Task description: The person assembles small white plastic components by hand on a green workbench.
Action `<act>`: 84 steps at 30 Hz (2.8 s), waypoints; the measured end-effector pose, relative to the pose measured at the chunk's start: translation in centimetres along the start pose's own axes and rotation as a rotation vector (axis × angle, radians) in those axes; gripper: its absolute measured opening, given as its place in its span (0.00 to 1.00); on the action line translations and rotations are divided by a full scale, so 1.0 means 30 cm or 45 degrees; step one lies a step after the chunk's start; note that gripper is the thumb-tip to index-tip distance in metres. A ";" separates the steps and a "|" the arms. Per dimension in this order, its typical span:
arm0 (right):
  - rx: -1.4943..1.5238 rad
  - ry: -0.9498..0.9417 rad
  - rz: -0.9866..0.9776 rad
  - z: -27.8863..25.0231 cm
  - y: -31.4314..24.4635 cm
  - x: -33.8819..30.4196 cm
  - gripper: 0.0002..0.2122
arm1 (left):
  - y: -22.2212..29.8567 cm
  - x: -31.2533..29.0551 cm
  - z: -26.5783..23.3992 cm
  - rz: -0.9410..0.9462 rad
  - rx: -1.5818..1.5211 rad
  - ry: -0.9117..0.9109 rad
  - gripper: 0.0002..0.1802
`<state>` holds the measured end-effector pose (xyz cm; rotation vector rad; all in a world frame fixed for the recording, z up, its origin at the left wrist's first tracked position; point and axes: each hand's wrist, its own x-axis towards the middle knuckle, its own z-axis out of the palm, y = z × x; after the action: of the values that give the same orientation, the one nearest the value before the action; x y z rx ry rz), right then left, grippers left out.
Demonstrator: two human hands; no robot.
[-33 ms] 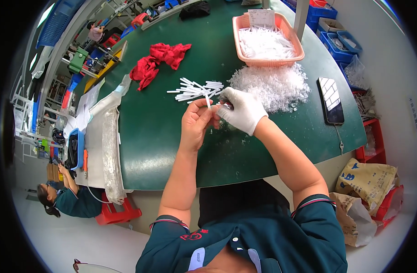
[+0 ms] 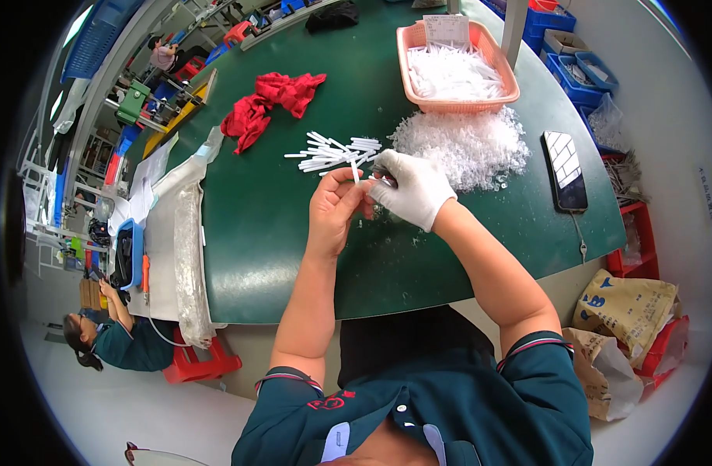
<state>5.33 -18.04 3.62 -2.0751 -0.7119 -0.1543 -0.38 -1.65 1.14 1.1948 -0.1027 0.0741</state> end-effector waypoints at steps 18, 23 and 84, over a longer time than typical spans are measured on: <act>0.191 0.094 -0.065 0.054 0.042 -0.008 0.03 | -0.048 -0.012 0.009 0.327 0.792 0.141 0.13; 0.349 0.074 0.028 0.045 0.039 -0.005 0.03 | -0.022 -0.008 0.015 0.089 0.157 0.074 0.15; -0.463 -0.087 -0.247 -0.018 -0.025 0.010 0.11 | -0.011 -0.009 -0.001 -0.009 0.152 0.015 0.10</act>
<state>5.27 -18.03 4.59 -2.3604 -0.9862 -0.3444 -0.62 -1.74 0.80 1.3134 -0.0842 0.0821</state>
